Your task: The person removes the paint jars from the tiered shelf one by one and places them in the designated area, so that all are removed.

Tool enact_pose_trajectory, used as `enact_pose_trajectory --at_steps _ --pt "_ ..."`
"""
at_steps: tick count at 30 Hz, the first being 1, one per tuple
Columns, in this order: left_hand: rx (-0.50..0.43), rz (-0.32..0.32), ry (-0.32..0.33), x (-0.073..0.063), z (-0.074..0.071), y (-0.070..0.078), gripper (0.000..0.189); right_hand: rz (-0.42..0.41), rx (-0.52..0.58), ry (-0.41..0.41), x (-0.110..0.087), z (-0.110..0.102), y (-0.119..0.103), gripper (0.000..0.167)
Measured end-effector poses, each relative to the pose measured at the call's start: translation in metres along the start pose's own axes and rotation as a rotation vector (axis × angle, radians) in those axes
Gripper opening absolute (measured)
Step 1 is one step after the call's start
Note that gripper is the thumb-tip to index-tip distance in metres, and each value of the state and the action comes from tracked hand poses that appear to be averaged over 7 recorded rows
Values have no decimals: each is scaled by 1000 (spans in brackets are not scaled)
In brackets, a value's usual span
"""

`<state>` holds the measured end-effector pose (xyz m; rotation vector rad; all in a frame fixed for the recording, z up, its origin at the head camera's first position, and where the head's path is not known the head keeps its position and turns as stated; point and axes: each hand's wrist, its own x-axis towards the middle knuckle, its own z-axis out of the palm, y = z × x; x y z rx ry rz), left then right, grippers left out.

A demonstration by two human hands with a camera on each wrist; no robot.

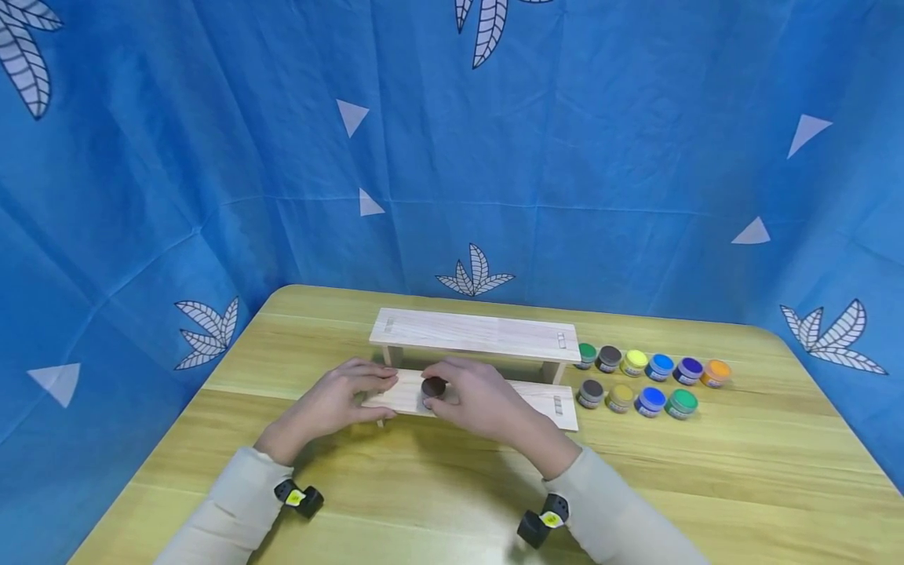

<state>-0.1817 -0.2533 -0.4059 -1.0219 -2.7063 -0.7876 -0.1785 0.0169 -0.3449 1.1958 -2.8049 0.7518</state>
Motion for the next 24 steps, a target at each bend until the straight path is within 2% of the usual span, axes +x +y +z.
enact_pose_trajectory --at_steps 5,14,24 --pt "-11 -14 -4 -1 0 2 57 59 39 -10 -11 -10 5 35" --pt "-16 -13 4 0 0 0 56 73 72 42 -30 -23 17 29" --pt "2 4 3 1 0 -1 55 119 61 59 -50 -39 30 35"
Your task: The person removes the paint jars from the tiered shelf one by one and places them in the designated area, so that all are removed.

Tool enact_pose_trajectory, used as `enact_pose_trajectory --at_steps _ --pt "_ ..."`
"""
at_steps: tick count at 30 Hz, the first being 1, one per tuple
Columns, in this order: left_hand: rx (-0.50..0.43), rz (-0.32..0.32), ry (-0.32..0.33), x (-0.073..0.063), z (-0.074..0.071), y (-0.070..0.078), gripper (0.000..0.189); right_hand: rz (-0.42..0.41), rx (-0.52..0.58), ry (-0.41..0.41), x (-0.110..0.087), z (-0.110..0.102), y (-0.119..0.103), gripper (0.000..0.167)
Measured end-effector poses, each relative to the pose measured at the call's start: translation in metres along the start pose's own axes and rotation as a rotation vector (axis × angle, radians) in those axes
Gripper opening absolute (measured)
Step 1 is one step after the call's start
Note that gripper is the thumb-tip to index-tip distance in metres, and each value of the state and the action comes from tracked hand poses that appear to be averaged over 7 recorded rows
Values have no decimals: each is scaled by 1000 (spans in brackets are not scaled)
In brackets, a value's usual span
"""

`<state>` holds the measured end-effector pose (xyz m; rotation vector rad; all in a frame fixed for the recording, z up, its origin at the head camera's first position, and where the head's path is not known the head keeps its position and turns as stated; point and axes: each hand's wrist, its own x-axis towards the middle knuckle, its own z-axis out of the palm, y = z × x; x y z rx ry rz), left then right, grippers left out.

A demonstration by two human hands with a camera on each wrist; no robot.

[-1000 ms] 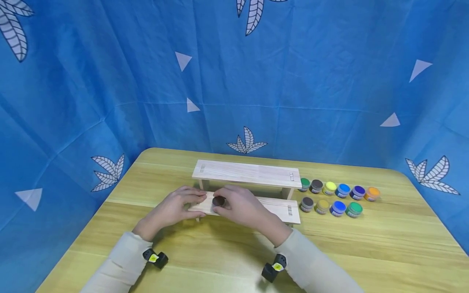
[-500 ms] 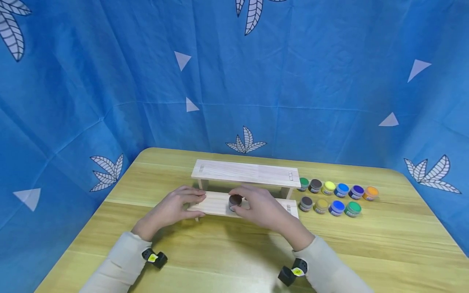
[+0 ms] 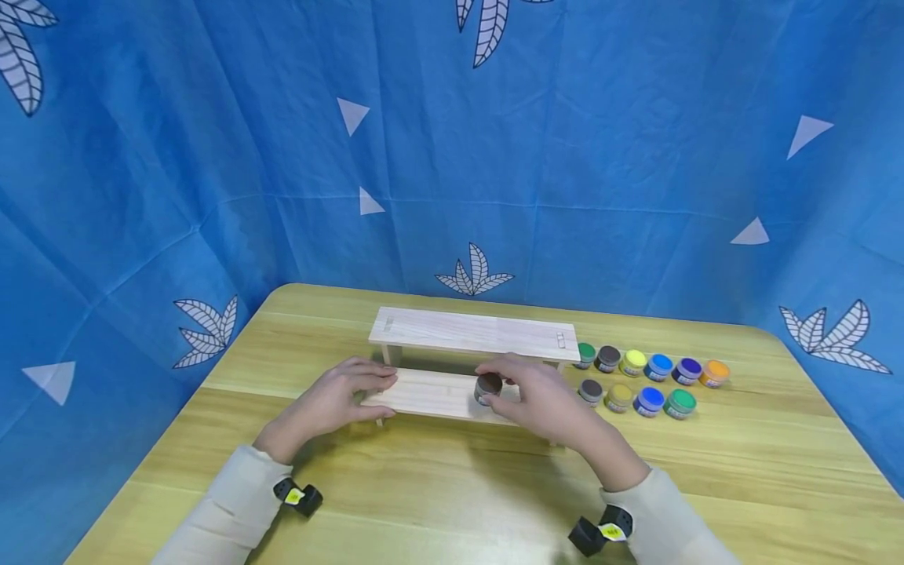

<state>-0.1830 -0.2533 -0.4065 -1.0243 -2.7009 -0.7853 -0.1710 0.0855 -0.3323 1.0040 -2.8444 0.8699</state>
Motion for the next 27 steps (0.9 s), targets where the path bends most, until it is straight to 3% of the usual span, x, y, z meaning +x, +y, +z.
enact_pose_trajectory --at_steps 12,27 --pt "0 0 5 0 0 0 54 7 13 68 -27 -20 25 36" --pt "-6 -4 2 -1 0 0 55 135 -20 88 -63 -47 56 35"
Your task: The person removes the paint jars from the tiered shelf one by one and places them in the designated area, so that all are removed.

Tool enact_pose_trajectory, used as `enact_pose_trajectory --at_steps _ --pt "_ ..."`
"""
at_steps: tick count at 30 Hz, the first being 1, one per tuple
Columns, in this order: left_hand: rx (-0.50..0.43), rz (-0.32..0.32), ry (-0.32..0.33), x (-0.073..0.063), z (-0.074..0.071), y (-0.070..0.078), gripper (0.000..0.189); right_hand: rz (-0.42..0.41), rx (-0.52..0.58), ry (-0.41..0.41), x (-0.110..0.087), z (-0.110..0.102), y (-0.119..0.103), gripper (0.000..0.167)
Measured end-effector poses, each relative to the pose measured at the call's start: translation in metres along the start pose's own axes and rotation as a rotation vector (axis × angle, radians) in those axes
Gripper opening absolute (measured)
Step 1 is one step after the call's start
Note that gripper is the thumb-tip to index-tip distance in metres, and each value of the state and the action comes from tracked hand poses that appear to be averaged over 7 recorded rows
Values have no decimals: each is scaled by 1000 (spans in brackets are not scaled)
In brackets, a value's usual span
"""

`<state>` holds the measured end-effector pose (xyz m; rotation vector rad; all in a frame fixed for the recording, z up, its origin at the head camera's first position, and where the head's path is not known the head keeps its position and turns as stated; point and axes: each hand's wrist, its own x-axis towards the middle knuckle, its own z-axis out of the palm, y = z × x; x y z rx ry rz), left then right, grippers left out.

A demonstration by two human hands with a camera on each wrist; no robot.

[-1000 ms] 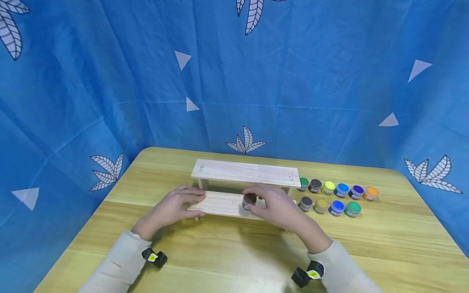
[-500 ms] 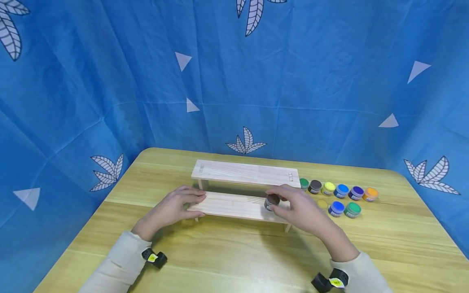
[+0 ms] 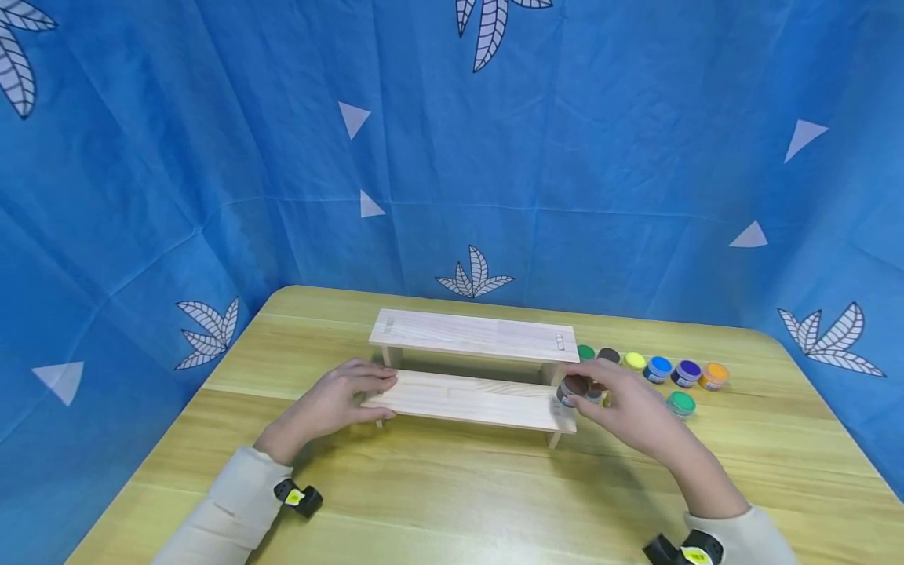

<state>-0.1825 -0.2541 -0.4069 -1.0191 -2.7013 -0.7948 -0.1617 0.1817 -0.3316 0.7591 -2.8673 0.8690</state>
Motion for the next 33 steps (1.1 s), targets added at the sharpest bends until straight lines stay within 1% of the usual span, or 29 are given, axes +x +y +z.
enact_pose_trajectory --at_steps 5,13,18,21,24,27,30,33 --pt "2 -1 2 0 -1 1 55 48 27 -4 -8 -11 11 36" --pt "2 0 -2 0 0 2 55 118 -9 18 -25 -27 31 37" --pt "-3 -7 0 -1 0 1 55 120 -31 48 -32 -37 48 32" --pt "-3 -10 -3 -1 0 1 55 134 -26 52 -36 -42 59 36" --pt "-2 -12 -4 -1 0 1 55 171 -2 55 -42 -47 71 42" --pt "-2 -9 -4 0 0 2 54 226 11 58 -47 -52 82 48" --pt "2 -8 -4 0 0 2 54 282 9 59 -51 -55 91 50" --pt "6 -6 0 0 0 2 55 309 13 65 -54 -58 100 50"
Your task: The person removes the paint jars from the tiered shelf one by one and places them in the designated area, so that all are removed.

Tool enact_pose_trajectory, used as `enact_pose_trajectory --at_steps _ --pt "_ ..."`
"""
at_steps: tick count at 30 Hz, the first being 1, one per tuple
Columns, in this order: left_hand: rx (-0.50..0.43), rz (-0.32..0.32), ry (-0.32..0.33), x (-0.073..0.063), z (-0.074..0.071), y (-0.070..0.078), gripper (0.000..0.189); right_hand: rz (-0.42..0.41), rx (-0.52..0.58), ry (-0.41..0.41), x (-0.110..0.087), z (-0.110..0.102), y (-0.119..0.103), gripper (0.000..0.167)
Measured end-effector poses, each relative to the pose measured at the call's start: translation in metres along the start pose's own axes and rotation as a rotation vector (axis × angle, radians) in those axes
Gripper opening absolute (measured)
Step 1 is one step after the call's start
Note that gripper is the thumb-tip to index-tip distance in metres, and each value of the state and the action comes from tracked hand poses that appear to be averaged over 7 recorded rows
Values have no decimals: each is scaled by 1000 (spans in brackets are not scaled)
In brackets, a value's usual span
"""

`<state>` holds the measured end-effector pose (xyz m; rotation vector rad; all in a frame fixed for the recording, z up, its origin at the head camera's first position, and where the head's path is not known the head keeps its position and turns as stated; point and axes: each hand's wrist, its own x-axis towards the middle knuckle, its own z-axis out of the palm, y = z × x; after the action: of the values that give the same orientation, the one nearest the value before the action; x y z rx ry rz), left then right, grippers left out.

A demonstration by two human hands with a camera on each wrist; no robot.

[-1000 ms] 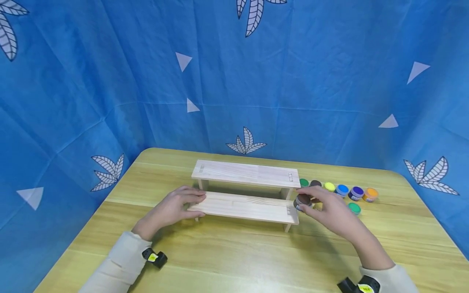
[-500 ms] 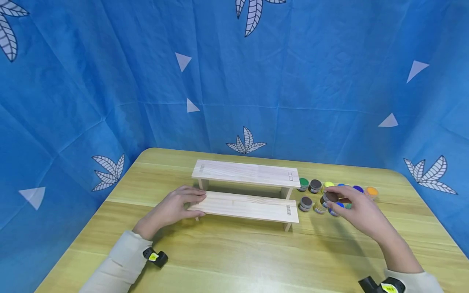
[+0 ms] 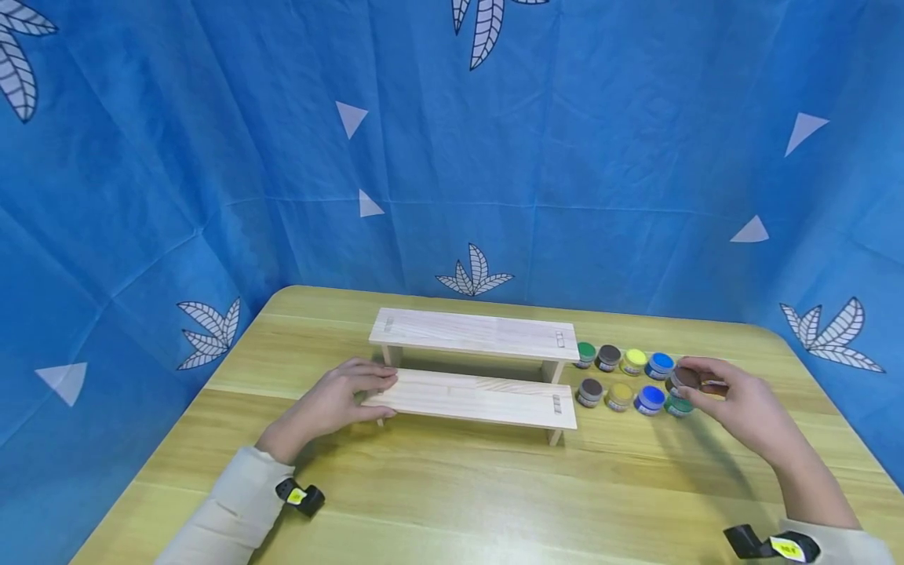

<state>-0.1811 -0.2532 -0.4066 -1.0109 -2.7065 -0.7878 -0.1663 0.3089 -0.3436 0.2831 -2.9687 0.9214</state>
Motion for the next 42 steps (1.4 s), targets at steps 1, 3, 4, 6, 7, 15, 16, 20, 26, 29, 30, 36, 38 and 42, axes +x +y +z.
enact_pose_trajectory --at_steps 1,3,4,6,7,15,16,20,26,29,30,36,38,42 --pt "-2 1 2 0 0 0 55 5 0 2 0 -1 3 50" --pt "-5 3 5 0 1 0 55 14 -1 6 -1 -3 9 50" --pt "-4 5 6 0 1 0 55 19 -2 6 -2 -5 12 50" --pt "-4 7 4 -1 1 -1 55 31 -12 9 -3 -7 18 51" --pt "-2 7 3 -1 1 -1 55 37 -17 9 -4 -8 21 51" --pt "1 -6 -4 -2 0 0 55 95 -48 -23 -6 -11 38 58" --pt "-1 -8 -2 -3 0 0 55 108 -53 -32 -6 -10 39 59" --pt "-4 -11 0 -3 0 1 54 130 -74 -60 -7 -10 47 59" --pt "-7 -5 1 -3 0 1 54 119 -76 -78 -7 -7 59 51" --pt "-8 -4 0 -3 0 0 54 113 -73 -88 -7 -7 65 50" --pt "-7 -3 0 -3 0 0 54 112 -76 -91 -7 -6 67 50" --pt "8 3 -2 -3 0 -1 54 110 -70 -128 -8 -5 73 52" --pt "8 5 -6 -4 0 -1 54 110 -59 -141 -9 -5 73 51" --pt "9 5 -14 -4 -2 0 55 115 -49 -154 -11 -3 73 52"
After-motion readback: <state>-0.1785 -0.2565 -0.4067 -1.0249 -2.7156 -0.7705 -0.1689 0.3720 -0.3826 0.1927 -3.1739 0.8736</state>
